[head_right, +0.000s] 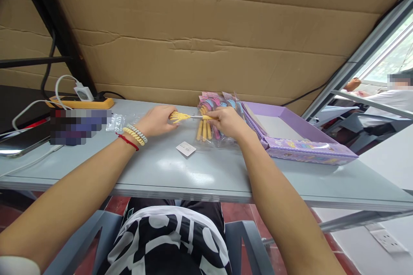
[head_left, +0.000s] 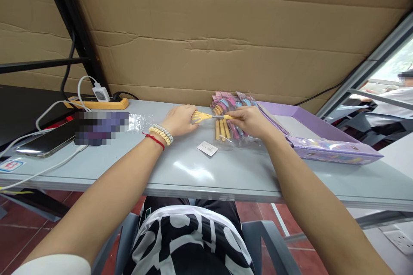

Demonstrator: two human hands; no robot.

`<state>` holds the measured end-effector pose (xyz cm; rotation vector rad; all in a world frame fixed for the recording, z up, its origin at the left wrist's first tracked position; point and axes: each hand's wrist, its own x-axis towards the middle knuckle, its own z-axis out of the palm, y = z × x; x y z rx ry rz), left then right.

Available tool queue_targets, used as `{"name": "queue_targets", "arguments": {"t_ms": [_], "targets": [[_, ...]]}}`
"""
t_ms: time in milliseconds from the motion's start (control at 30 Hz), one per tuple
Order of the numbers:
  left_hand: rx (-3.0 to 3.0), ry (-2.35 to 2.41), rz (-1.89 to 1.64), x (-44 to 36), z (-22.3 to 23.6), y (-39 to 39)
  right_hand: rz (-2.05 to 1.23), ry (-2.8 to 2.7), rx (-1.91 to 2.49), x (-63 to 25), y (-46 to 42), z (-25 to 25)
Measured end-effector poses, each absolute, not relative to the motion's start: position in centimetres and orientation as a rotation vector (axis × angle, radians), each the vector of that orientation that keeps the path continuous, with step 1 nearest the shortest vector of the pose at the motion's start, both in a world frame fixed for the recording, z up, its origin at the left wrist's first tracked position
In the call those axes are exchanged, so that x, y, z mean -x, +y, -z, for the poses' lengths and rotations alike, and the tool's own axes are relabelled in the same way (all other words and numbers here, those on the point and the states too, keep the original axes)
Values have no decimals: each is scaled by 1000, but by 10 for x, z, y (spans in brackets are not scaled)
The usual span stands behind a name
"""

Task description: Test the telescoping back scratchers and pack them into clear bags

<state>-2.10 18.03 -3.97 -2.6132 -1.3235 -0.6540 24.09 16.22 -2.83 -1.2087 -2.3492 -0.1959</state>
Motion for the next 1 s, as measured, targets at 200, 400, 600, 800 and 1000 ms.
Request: {"name": "queue_targets", "arguments": {"t_ms": [200,400,600,800,1000], "targets": [[2614,-1337,552,17,44,179,342,-2362,1233,-236,160,28],[2588,-1414,450,12,46,178,415,-2386,1343,-220,152,31],[2612,-1399,409,11,48,178,464,-2453,1492,-206,144,30],[2637,-1375,376,5,51,177,448,-2515,1468,-191,140,36],[2603,-1418,411,8,46,177,182,-2395,1618,-203,140,23]]}}
